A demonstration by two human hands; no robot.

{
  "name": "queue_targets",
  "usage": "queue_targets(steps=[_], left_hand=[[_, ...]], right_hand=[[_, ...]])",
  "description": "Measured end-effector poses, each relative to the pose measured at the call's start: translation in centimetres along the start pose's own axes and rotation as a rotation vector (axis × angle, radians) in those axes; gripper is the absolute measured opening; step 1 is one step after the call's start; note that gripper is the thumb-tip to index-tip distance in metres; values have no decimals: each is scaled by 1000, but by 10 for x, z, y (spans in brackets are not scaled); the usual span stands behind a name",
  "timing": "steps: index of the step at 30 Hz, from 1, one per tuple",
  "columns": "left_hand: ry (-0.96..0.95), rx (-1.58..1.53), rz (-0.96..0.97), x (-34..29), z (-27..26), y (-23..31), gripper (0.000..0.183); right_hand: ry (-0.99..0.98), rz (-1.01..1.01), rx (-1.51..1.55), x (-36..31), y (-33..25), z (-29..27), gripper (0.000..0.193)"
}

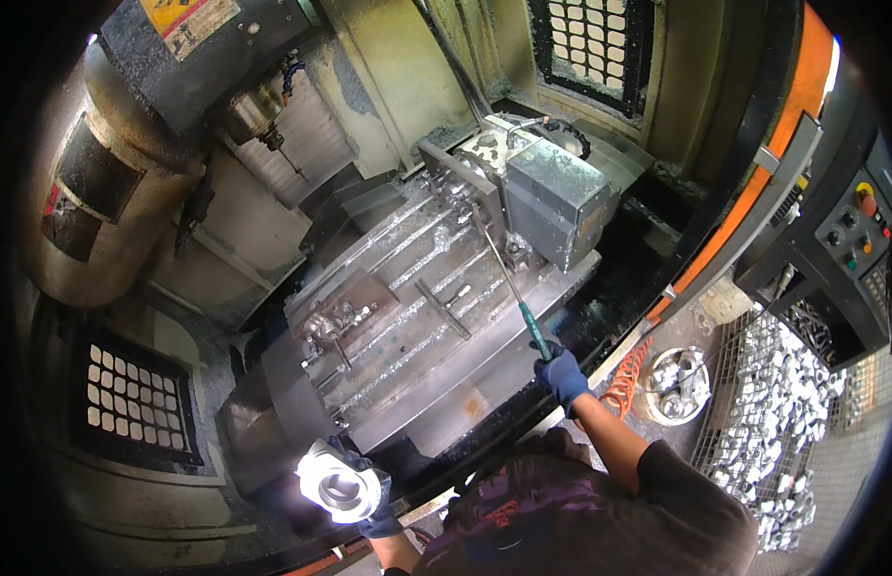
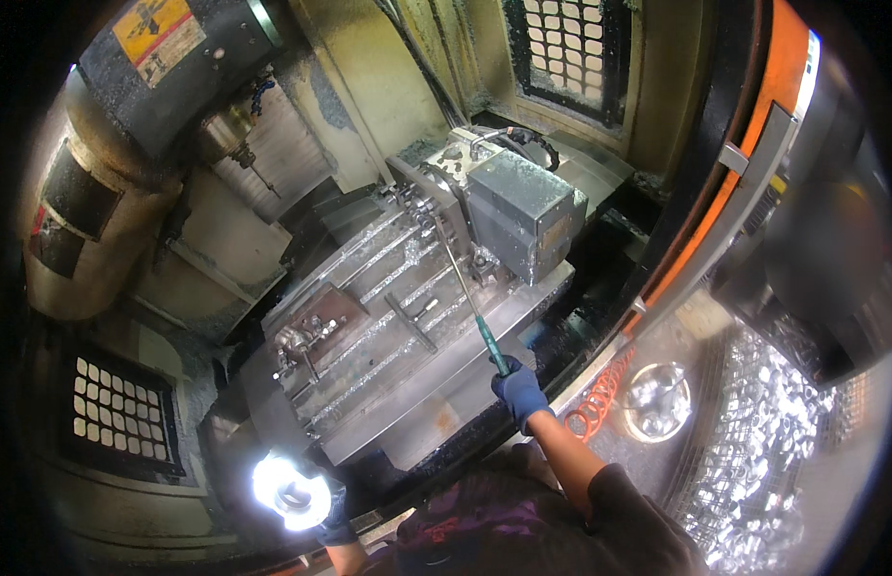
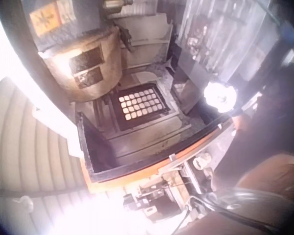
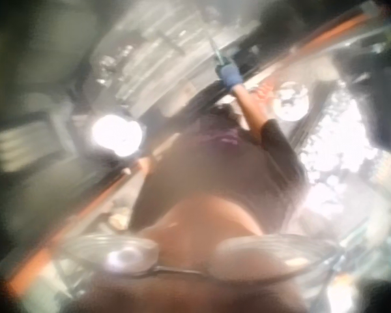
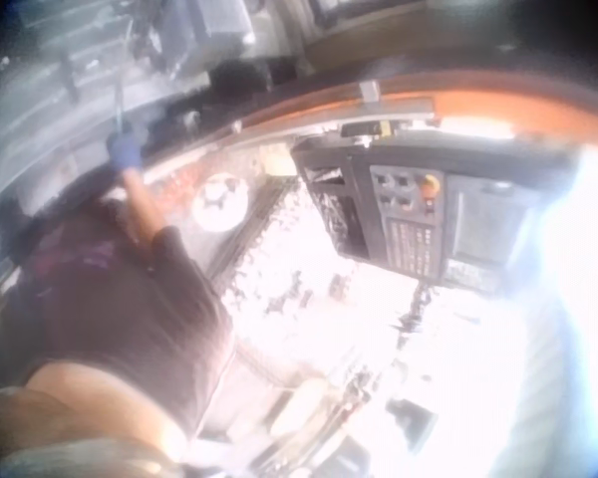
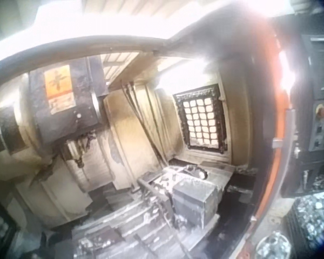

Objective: The person uses an air nozzle to clean metal shavings from a CNC machine table and a metal component, then places the component into a fixture and secures it using a T-handle wrench and another tool.

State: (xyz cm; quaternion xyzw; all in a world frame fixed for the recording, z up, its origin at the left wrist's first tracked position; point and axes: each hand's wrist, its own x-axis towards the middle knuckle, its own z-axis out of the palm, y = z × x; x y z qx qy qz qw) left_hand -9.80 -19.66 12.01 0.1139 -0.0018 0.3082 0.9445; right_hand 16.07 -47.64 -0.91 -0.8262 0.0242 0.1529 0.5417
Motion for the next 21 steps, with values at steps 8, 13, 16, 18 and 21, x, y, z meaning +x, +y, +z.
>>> queue_targets(steps=[8,13,16,18,21], left_hand=[[15,-5,-5,-14,-8,25,50],[11,-12,-21,-12,-8,24,49],[13,-18,-28,-12,-8,21,49],[15,-27,-37,-9,-9,15,49],[6,-15,-37,-6,-4,11,48]], right_hand=[[19,-4,34,-3,1,9,39],[-20,32,55,-6,-16,6,39],[-5,66,45,-5,-24,4,39],[-10,91,38,-4,-22,1,39],[-50,71,98,-3,-25,0,39]])
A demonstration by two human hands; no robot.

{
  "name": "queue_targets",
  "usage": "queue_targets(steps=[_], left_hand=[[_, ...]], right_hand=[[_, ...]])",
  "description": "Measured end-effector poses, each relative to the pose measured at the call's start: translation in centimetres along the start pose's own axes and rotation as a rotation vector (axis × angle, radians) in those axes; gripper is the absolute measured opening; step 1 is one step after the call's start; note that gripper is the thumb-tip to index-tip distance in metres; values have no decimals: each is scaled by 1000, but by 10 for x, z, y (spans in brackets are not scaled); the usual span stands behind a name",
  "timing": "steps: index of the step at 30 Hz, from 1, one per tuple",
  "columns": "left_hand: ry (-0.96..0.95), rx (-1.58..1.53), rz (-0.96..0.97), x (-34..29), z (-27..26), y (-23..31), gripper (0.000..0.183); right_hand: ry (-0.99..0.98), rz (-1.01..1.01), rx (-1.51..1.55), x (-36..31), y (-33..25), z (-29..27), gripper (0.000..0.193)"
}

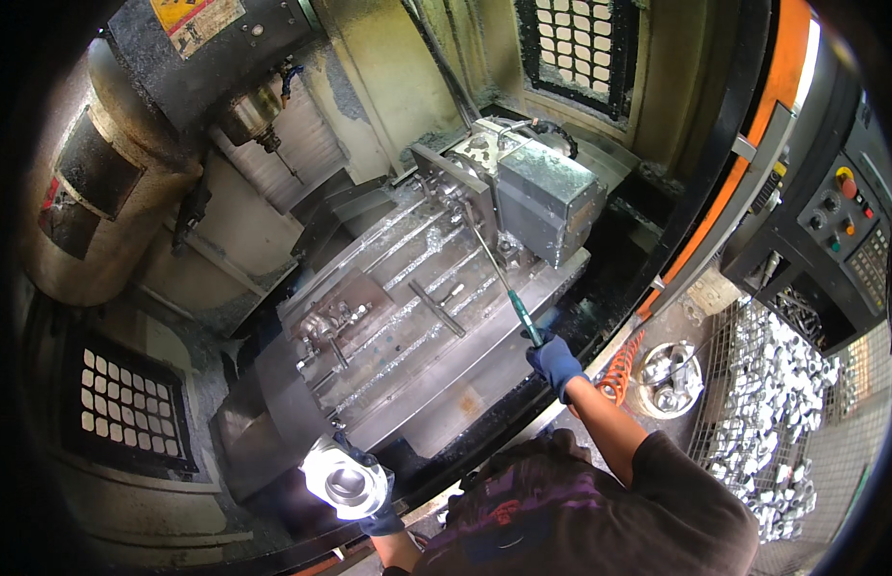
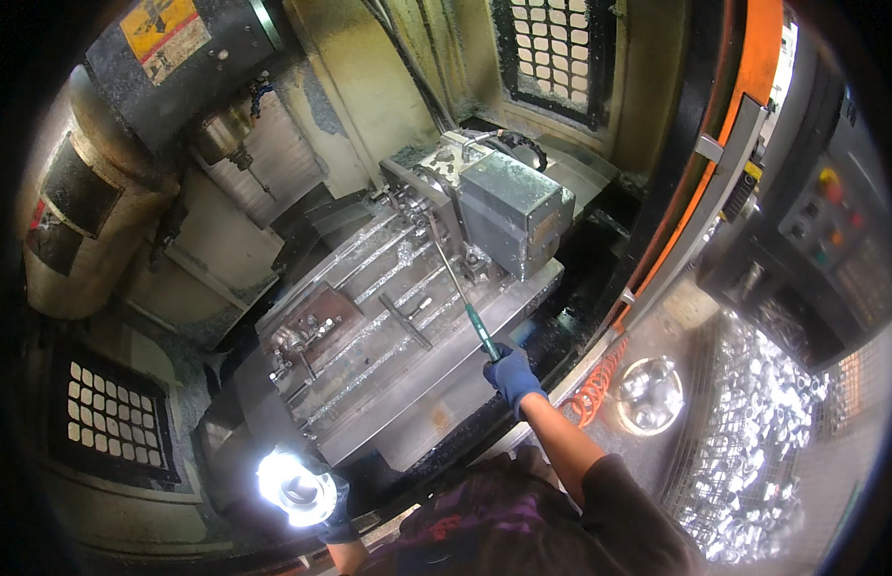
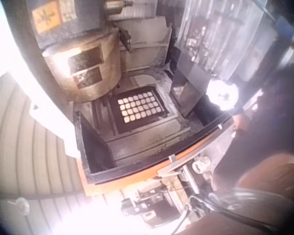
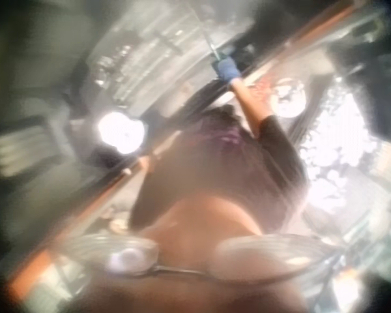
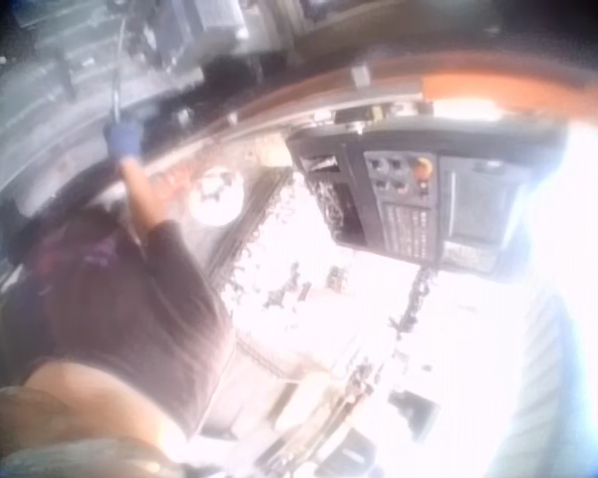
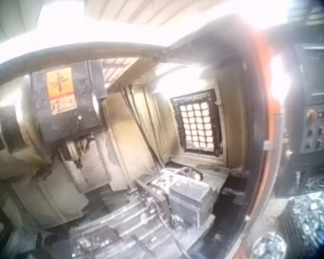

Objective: The person uses an air nozzle to clean metal shavings from a CNC machine table and a metal component, then places the component into a fixture and secures it using a T-handle wrench and another tool.

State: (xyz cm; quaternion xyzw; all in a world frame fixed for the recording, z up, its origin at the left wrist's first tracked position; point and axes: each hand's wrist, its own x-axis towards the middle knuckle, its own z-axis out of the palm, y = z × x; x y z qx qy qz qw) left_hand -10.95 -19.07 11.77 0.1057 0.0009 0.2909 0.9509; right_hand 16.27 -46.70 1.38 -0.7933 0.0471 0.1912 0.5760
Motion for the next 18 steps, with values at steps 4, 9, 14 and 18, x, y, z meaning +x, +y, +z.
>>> queue_targets(steps=[4,9,14,18], left_hand=[[13,-4,-6,2,-1,-5,48],[12,21,2,6,5,-7,47],[24,28,16,6,4,-9,47],[34,30,19,12,2,-12,46]], right_hand=[[-13,-34,-52,5,21,-5,38],[-67,-68,141,25,69,-18,41],[-193,73,201,33,-1,-39,42],[-263,144,165,43,-25,-52,39]])
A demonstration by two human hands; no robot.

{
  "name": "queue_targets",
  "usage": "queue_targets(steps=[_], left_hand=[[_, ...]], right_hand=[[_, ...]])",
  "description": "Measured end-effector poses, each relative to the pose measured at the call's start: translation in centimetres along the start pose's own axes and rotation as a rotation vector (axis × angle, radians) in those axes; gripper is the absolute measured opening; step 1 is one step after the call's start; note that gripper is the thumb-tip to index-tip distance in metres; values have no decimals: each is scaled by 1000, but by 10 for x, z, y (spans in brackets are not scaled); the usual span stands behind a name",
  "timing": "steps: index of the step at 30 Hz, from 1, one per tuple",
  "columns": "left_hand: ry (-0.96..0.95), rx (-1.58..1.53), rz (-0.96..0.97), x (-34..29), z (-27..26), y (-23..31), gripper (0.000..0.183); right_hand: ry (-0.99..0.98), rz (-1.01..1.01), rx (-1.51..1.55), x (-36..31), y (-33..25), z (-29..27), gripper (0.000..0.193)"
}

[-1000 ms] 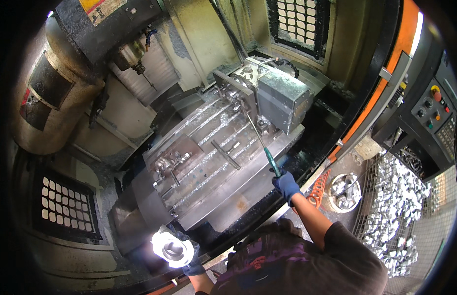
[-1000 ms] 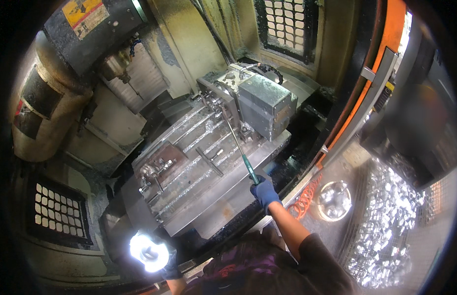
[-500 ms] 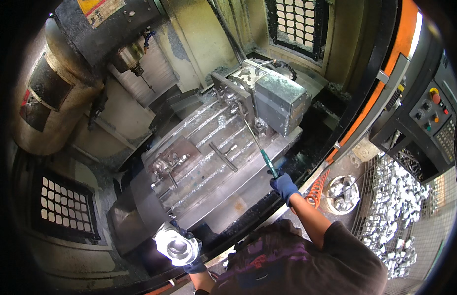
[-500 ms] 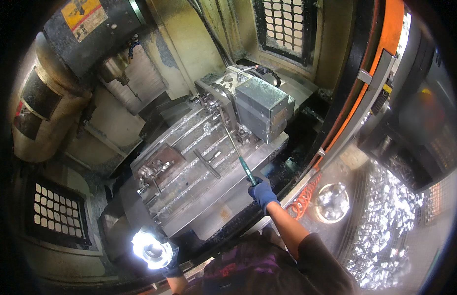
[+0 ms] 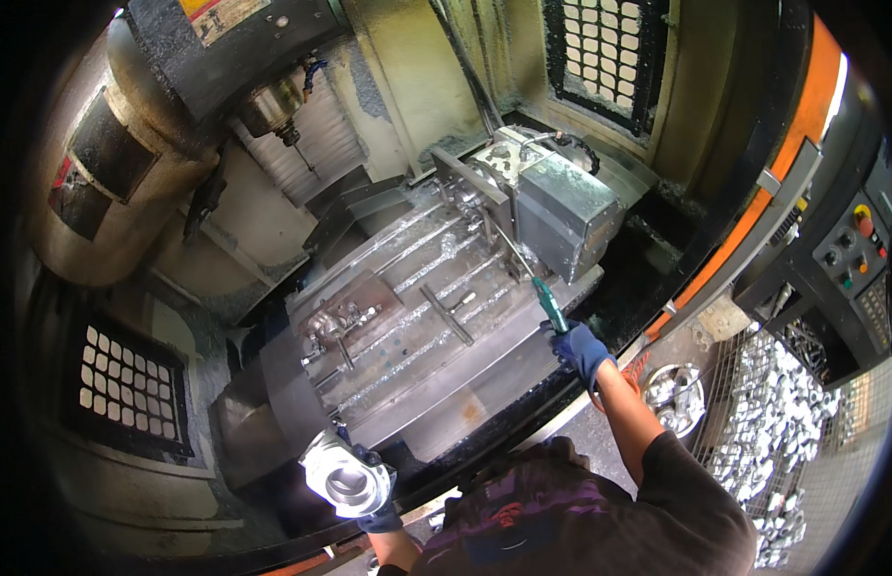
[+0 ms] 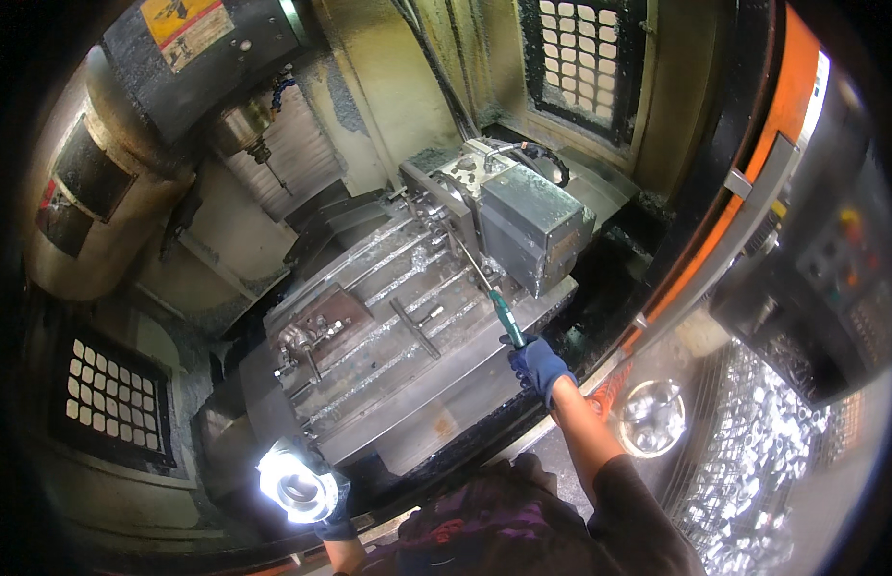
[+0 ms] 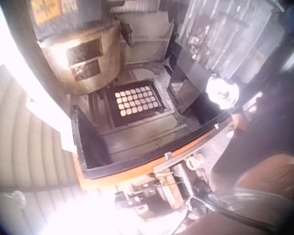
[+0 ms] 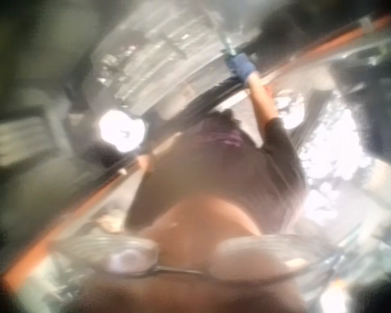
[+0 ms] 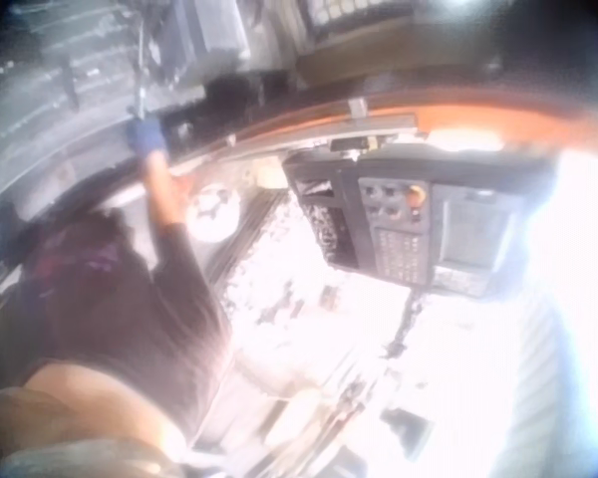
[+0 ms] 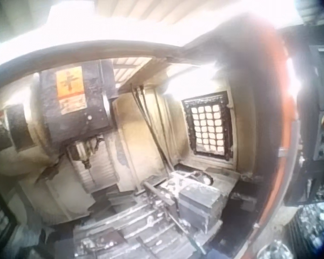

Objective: The person uses an air nozzle to clean metal shavings from a CNC machine table and a metal component, then places the component into a fixture and secures it using a T-handle wrench and another tool.

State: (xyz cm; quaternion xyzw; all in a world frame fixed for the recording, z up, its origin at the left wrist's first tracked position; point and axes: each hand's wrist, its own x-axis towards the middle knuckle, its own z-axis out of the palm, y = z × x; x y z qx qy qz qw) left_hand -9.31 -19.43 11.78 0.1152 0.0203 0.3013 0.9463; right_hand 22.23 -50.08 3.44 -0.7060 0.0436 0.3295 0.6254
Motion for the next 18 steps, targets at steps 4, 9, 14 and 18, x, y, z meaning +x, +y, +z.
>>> queue_targets(steps=[4,9,14,18], left_hand=[[16,1,14,3,-3,2,46],[59,20,46,1,-13,15,45],[111,34,50,-4,-32,28,44],[173,53,69,-15,-48,47,44]], right_hand=[[-20,14,-128,-4,-7,-9,35],[-23,111,-233,-24,-77,1,26],[-81,65,-508,34,-111,-28,14],[-165,7,-785,25,-157,-22,13]])
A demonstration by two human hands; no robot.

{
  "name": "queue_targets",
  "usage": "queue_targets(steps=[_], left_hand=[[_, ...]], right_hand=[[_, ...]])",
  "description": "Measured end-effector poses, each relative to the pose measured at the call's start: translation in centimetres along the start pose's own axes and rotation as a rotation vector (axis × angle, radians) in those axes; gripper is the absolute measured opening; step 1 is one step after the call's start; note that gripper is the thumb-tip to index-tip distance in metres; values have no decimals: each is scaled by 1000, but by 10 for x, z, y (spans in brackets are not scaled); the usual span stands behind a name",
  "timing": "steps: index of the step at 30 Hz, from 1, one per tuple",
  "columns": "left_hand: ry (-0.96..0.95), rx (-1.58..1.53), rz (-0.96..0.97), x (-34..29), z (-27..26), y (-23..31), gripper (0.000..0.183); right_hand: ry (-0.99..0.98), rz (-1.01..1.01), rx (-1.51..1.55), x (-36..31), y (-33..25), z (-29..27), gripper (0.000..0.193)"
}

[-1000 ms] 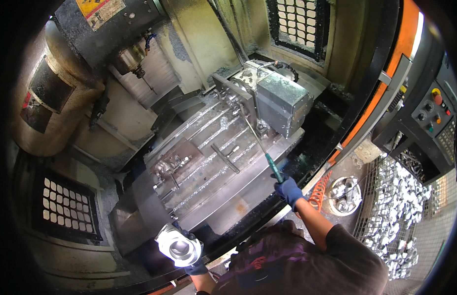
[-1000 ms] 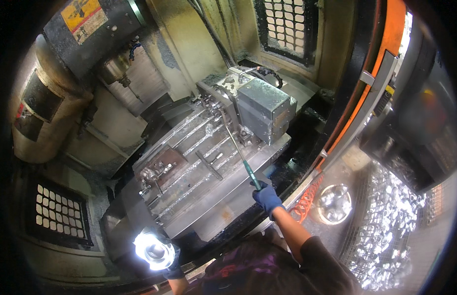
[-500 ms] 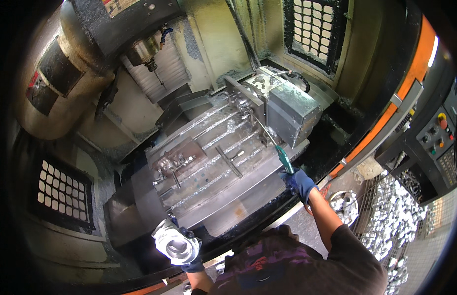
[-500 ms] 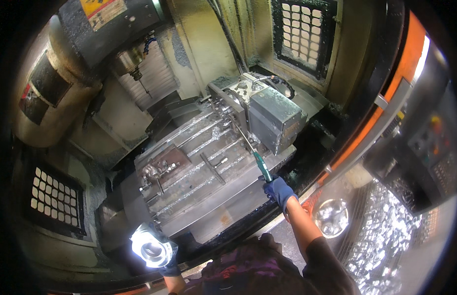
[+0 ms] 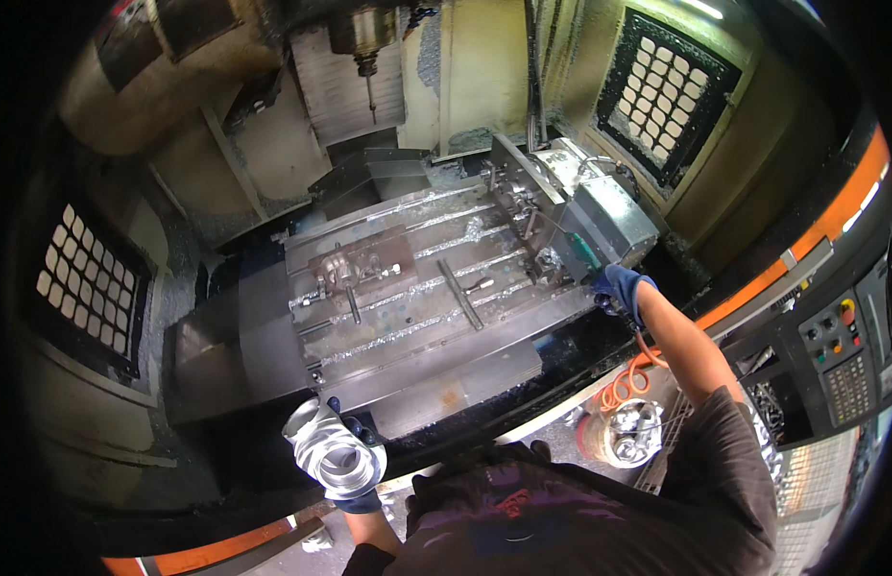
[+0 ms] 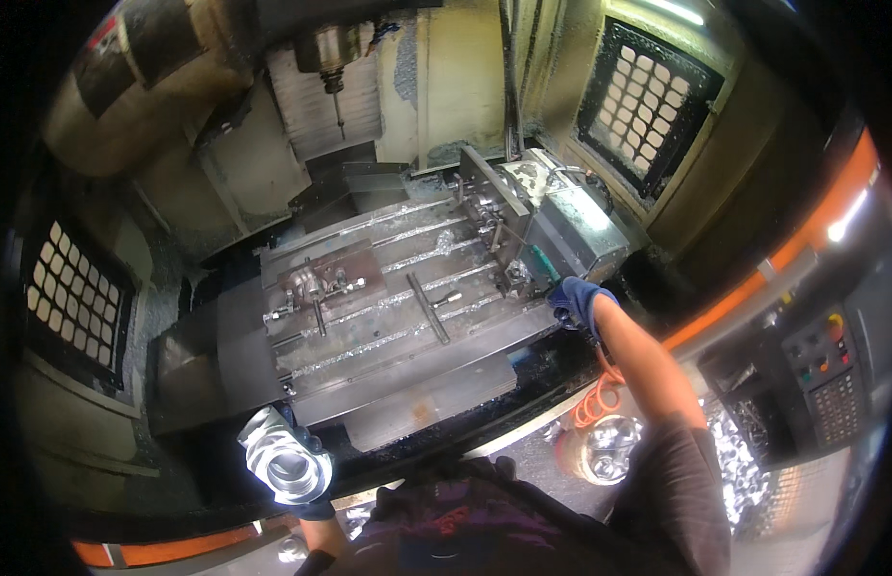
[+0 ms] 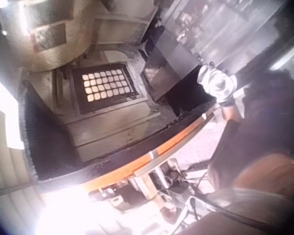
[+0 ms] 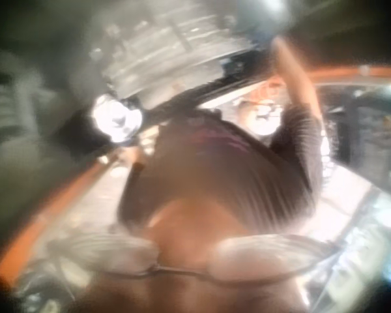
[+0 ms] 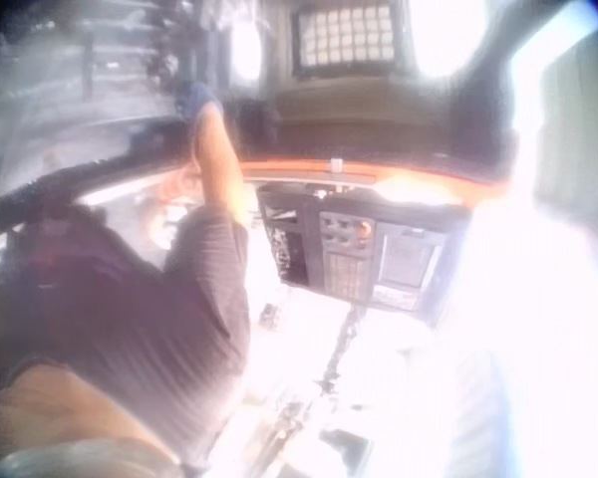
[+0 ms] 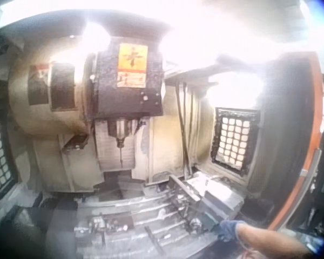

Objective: The person uses an air nozzle to clean metal shavings from a CNC machine table and a metal component, then places the component into a fixture and secures it using a T-handle wrench and another tool.

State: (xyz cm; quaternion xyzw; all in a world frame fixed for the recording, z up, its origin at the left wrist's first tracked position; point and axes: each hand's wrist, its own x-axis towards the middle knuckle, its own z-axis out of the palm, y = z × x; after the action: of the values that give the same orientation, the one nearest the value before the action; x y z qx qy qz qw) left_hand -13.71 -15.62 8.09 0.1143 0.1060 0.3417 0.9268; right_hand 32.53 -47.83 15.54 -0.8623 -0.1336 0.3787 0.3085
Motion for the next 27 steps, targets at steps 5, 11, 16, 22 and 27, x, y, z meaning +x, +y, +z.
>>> queue_targets(steps=[5,11,16,22,27], left_hand=[[78,54,-44,-6,-25,18,43],[119,136,-146,-14,-41,36,42],[99,189,-205,-7,-43,44,42],[82,275,-297,-14,-42,50,41],[154,357,-417,-49,-57,62,41]], right_hand=[[191,280,439,-38,-19,37,16],[437,109,282,-65,9,109,10],[378,135,504,-15,-27,142,8],[411,220,641,46,-77,160,11],[428,290,633,103,-45,174,13]])
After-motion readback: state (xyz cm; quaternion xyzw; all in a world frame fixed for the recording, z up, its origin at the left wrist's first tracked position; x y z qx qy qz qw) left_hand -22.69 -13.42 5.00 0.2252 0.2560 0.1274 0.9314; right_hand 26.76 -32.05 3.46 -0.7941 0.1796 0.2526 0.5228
